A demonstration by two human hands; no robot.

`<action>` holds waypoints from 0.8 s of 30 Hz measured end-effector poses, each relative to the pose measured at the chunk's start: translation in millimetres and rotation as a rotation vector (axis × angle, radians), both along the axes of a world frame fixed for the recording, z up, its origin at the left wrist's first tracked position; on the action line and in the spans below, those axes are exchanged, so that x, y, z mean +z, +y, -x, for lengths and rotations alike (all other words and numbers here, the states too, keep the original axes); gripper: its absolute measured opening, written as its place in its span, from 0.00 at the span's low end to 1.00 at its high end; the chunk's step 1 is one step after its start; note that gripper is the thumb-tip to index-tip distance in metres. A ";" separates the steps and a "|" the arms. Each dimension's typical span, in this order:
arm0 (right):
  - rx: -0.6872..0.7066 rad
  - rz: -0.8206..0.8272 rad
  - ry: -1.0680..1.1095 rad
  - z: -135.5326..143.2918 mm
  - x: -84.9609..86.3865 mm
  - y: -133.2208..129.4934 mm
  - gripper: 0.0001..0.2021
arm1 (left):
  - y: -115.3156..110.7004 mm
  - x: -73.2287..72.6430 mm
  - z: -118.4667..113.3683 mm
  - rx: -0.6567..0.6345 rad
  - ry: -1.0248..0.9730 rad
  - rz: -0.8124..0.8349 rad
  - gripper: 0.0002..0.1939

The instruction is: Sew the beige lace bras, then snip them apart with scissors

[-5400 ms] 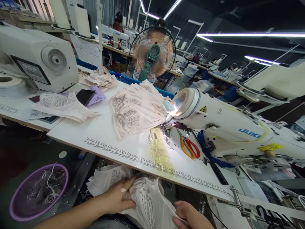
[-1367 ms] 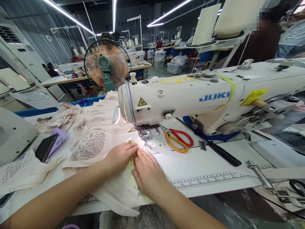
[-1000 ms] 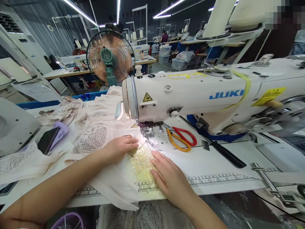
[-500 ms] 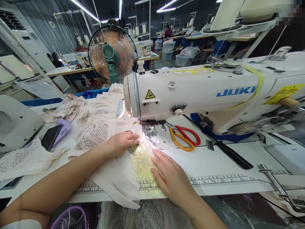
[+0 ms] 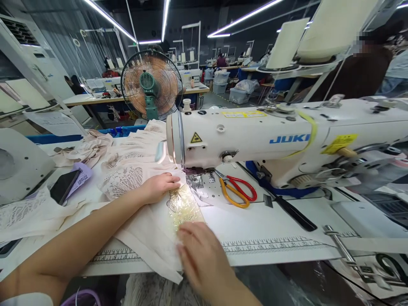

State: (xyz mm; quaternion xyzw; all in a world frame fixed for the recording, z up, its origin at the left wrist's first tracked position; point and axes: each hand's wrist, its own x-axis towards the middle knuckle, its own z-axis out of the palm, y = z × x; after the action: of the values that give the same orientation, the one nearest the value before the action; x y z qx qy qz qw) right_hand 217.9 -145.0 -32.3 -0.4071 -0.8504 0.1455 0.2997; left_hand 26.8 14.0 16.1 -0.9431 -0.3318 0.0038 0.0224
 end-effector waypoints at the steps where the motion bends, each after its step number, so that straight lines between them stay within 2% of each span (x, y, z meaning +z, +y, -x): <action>1: 0.067 0.014 -0.002 13.7 -1.0 -6.6 0.17 | -0.8 0.7 -0.4 0.013 0.003 -0.007 0.20; 3: 0.094 -0.020 -0.026 39.2 -1.9 -16.6 0.26 | -3.0 1.0 -0.4 0.043 0.007 -0.027 0.19; 4: 0.071 -0.062 -0.051 48.8 -1.1 -19.5 0.28 | -4.4 0.5 0.2 0.058 0.008 -0.041 0.18; 6: 0.008 -0.148 -0.101 58.4 4.0 -21.5 0.20 | -8.7 -1.4 3.4 0.085 0.007 -0.069 0.18; 8: 0.003 -0.162 -0.139 55.4 12.7 -20.0 0.09 | -16.3 -4.4 10.4 0.111 0.005 -0.096 0.17; 9: 0.017 -0.144 -0.156 50.6 17.5 -18.6 0.07 | -21.9 -6.0 15.6 0.132 0.002 -0.111 0.17; 13: 0.031 -0.035 -0.288 29.6 32.2 -11.7 0.12 | -56.7 -9.2 46.3 0.328 -0.010 -0.201 0.22; 15: 0.014 0.031 -0.371 23.8 39.7 -8.0 0.13 | -76.2 -4.8 64.0 0.429 0.044 -0.230 0.24; 17: 0.010 0.089 -0.419 18.8 52.1 -4.2 0.13 | -92.0 7.3 78.6 0.501 0.138 -0.219 0.26; 20: 0.045 0.126 -0.328 3.4 79.0 2.5 0.12 | -104.1 42.8 89.0 0.588 0.106 -0.110 0.24; 22: 0.076 0.151 -0.193 -13.7 94.1 9.6 0.10 | -103.8 73.0 88.4 0.594 -0.079 0.080 0.19; 24: 0.104 0.209 -0.107 -31.8 98.9 19.8 0.10 | -97.3 98.9 85.1 0.569 -0.248 0.393 0.16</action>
State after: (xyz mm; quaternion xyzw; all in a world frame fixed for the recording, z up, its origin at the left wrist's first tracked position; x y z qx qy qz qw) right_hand 249.7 -125.2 66.6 -0.3987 -0.8654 0.2266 0.2018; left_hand -58.2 -83.3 115.0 -0.7926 -0.5740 -0.0407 -0.2016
